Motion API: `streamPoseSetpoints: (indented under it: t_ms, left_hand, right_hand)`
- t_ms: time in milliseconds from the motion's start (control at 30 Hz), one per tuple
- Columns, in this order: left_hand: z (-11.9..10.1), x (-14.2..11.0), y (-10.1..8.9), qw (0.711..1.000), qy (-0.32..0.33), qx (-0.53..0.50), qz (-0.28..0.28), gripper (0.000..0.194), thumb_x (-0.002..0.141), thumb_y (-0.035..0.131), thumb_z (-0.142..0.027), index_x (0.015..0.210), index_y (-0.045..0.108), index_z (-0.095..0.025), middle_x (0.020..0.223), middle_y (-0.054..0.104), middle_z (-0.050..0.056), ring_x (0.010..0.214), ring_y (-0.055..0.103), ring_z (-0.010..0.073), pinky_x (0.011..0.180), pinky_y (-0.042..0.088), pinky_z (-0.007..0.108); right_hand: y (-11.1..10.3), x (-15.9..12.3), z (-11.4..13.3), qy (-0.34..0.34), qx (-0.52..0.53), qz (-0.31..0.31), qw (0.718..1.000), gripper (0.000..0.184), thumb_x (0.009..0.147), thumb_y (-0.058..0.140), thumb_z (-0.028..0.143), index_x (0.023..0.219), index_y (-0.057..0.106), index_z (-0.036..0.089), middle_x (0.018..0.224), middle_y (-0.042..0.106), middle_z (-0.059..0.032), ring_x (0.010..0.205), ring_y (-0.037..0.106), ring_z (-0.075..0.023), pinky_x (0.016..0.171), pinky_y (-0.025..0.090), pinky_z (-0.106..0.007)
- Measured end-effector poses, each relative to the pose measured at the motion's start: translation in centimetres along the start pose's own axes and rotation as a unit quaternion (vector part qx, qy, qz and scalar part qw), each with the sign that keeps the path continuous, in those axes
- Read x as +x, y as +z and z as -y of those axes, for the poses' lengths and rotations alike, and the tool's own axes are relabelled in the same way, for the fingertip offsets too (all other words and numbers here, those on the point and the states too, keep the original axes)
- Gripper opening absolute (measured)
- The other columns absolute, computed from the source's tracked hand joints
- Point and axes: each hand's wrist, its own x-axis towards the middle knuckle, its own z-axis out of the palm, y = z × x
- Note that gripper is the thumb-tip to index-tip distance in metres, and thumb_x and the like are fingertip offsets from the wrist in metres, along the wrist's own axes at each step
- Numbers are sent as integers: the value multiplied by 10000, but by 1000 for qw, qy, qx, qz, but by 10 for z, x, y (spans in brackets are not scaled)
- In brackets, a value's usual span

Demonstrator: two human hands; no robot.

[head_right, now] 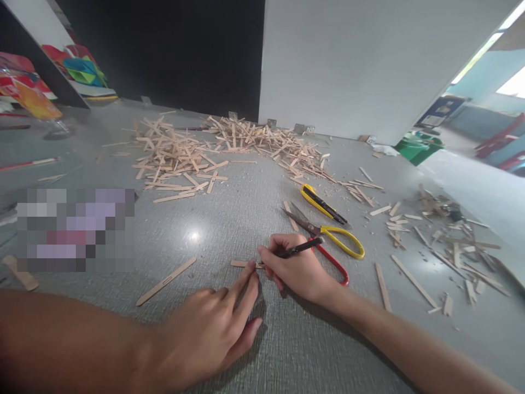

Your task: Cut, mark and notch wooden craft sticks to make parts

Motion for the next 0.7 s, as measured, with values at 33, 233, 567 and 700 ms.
streamPoseSetpoints:
  t_ms: [33, 233, 567, 700]
  left_hand:
    - [0, 0, 1, 1000, 0, -1, -4, 564, 1005, 466, -340, 1390, 580, 56, 1345, 620, 340, 637, 768, 271, 467, 599, 343]
    - [0, 0, 3, 1000, -1, -5, -12, 565, 1007, 456, -341, 1387, 578, 59, 1344, 621, 339, 618, 763, 273, 458, 600, 358]
    - [0, 1, 2, 1000, -2, -9, -12, 569, 1000, 482, -342, 1385, 578, 66, 1333, 628, 342, 646, 770, 281, 475, 614, 364]
    - [-1, 0, 3, 1000, -7, -5, -16, 564, 995, 484, -341, 1384, 585, 56, 1342, 621, 342, 615, 760, 278, 457, 604, 368]
  right_hand:
    - [1, 0, 1, 3, 1, -3, 1000, 418, 972, 626, 382, 604, 520, 213, 442, 544, 60, 301, 483, -76, 306, 327, -176]
    - [3, -1, 2, 5, 2, -17, 1000, 424, 945, 666, 404, 594, 531, 209, 450, 558, 52, 298, 488, -78, 299, 315, -174]
    - [3, 0, 3, 8, 3, -16, 1000, 420, 929, 671, 401, 585, 526, 209, 433, 547, 47, 309, 445, -70, 310, 301, -182]
    - [3, 0, 2, 4, 1, -14, 1000, 408, 928, 661, 368, 580, 513, 213, 405, 510, 60, 310, 420, -68, 318, 286, -182]
